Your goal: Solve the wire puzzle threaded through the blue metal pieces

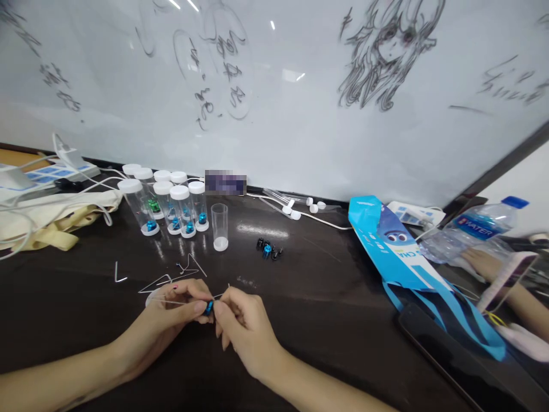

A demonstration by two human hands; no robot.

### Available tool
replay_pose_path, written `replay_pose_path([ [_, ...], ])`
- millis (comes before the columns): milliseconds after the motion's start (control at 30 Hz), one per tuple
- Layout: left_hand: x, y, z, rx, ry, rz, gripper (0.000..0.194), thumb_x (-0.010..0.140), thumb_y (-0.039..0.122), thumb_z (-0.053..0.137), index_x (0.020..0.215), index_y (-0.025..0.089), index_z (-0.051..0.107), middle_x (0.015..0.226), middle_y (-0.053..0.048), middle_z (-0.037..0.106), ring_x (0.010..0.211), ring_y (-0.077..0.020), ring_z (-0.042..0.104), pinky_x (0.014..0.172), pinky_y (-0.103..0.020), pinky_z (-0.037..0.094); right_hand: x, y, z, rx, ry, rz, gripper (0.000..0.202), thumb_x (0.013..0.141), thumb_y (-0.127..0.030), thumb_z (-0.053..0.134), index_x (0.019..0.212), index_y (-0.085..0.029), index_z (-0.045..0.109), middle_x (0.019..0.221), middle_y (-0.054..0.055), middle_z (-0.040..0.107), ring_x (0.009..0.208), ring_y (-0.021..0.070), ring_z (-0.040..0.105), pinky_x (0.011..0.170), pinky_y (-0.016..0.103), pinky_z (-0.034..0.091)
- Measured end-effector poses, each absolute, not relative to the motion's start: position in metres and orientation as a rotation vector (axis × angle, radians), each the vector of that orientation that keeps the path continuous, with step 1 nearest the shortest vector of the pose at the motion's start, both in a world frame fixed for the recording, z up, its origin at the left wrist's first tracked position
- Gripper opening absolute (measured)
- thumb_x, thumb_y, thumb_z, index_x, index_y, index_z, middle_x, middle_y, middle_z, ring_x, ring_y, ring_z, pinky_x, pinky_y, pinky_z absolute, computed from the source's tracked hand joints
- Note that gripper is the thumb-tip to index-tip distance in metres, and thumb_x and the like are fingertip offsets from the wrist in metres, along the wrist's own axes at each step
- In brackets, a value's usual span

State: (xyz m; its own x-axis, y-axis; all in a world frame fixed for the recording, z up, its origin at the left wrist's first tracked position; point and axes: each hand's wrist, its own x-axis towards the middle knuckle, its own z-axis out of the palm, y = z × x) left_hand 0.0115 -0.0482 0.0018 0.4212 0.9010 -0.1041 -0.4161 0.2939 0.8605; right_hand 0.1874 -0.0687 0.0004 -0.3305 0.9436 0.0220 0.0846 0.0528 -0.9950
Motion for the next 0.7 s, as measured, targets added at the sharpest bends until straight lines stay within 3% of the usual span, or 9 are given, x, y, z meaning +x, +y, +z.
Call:
replay_pose_path([
  [133, 0.0116, -0.0487, 0.002, 0.872, 0.675, 0.983, 0.008, 0.074, 0.019, 0.08, 0.074, 0.017, 0.072, 0.074, -0.001, 0.067, 0.07, -0.0131, 0.063, 0.07, -0.024, 0.051, 0.1888, -0.0696, 0.0023, -1.03, -1.511, 1.373, 0.035, 0.09, -0.051, 0.061, 0.082, -0.018, 0.05, 0.06, -0.005, 0.051, 0.043, 0.0061, 0.046, 0.038, 0.015, 0.031],
  [367, 0.0121, -0.0479, 0.0017, 0.869, 0.692, 0.993, 0.01, 0.072, 0.021, 0.082, 0.073, 0.017, 0.073, 0.074, 0.0, 0.065, 0.07, -0.0144, 0.064, 0.068, -0.025, 0.052, 0.1884, -0.0658, -0.0035, -1.064, -1.557, 1.419, 0.049, 0.099, -0.053, 0.041, 0.072, -0.015, 0.055, 0.058, -0.001, 0.054, 0.042, 0.0065, 0.048, 0.036, 0.015, 0.03],
  [567, 0.0122, -0.0485, -0.0001, 0.85, 0.683, 1.015, 0.007, 0.074, 0.018, 0.081, 0.075, 0.017, 0.074, 0.076, 0.001, 0.065, 0.07, -0.0117, 0.063, 0.071, -0.022, 0.051, 0.189, -0.0683, 0.0016, -1.033, -1.5, 1.396, 0.035, 0.089, -0.052, 0.061, 0.088, -0.018, 0.051, 0.061, -0.006, 0.051, 0.041, 0.0053, 0.046, 0.036, 0.014, 0.03],
  [700, 0.0114, -0.0489, 0.0, 0.852, 0.692, 1.006, 0.008, 0.073, 0.019, 0.081, 0.075, 0.018, 0.073, 0.076, 0.001, 0.066, 0.071, -0.0129, 0.063, 0.072, -0.024, 0.051, 0.19, -0.0673, -0.0064, -1.042, -1.492, 1.416, 0.04, 0.097, -0.054, 0.046, 0.085, -0.017, 0.054, 0.067, -0.002, 0.055, 0.041, 0.0052, 0.047, 0.033, 0.014, 0.028],
])
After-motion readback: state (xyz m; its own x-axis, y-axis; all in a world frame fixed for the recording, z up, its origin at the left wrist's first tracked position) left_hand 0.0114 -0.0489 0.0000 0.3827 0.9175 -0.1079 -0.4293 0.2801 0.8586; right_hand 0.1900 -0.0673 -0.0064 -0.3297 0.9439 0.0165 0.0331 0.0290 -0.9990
